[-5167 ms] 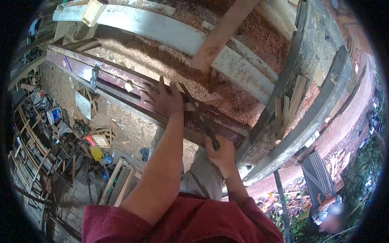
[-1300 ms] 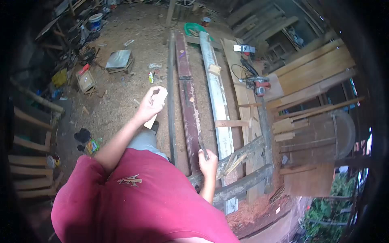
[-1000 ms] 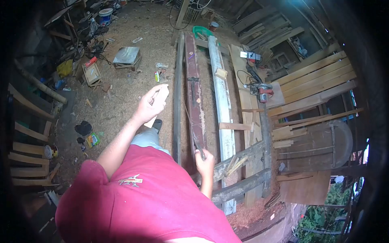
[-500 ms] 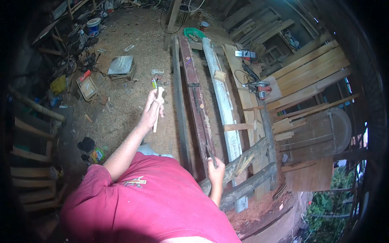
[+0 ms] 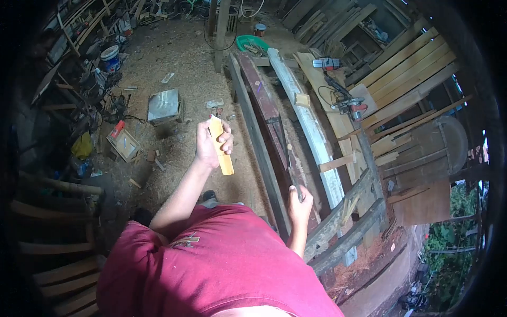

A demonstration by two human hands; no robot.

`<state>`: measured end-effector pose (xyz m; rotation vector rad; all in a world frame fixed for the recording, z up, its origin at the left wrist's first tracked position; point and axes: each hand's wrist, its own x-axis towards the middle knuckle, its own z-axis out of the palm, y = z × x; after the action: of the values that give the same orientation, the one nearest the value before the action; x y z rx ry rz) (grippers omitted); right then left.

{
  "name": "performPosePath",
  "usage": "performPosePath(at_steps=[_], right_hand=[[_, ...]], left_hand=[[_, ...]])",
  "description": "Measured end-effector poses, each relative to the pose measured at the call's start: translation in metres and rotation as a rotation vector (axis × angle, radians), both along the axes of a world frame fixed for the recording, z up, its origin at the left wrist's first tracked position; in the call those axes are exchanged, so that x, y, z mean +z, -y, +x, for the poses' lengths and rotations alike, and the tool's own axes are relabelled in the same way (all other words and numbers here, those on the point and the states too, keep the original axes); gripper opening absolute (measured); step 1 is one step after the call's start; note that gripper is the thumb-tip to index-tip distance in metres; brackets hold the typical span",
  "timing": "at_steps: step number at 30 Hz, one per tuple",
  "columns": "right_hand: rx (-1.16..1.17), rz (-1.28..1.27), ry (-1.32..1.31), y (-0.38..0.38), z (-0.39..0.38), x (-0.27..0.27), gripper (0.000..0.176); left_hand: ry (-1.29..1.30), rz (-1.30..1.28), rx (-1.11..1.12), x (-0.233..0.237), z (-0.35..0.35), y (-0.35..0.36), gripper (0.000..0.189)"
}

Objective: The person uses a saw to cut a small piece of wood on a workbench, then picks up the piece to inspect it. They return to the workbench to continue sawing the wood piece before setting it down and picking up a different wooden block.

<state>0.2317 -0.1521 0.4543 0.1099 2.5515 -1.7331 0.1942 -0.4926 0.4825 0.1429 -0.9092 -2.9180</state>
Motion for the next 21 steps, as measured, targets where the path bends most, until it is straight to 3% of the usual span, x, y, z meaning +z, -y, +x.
performPosePath(at_steps=[4, 8, 11, 13, 16, 21], right_hand=[[0.052, -0.054, 0.055, 0.039, -0.009, 0.017, 0.03], [0.145, 0.13, 0.011, 0.046, -0.033, 0.004, 0.036], [0.015, 0.191, 0.086, 0.051, -0.049, -0.02, 0.057], [-0.004, 0.225, 0.061, 0.059, -0.059, -0.019, 0.049], [0.143, 0.128, -0.008, 0.08, -0.062, 0.015, 0.04], [0.095, 0.101, 0.045, 0.086, -0.054, 0.026, 0.038]], left_hand=[[0.119, 0.007, 0.06, 0.009, -0.003, 0.023, 0.06], [0.212, -0.02, 0.108, 0.006, 0.0, 0.039, 0.065], [0.234, -0.019, 0.129, 0.003, 0.001, 0.05, 0.065], [0.224, -0.048, 0.152, 0.001, -0.001, 0.055, 0.064], [0.2, -0.099, 0.197, 0.0, -0.006, 0.063, 0.064], [0.2, -0.129, 0.213, -0.005, -0.01, 0.081, 0.07]])
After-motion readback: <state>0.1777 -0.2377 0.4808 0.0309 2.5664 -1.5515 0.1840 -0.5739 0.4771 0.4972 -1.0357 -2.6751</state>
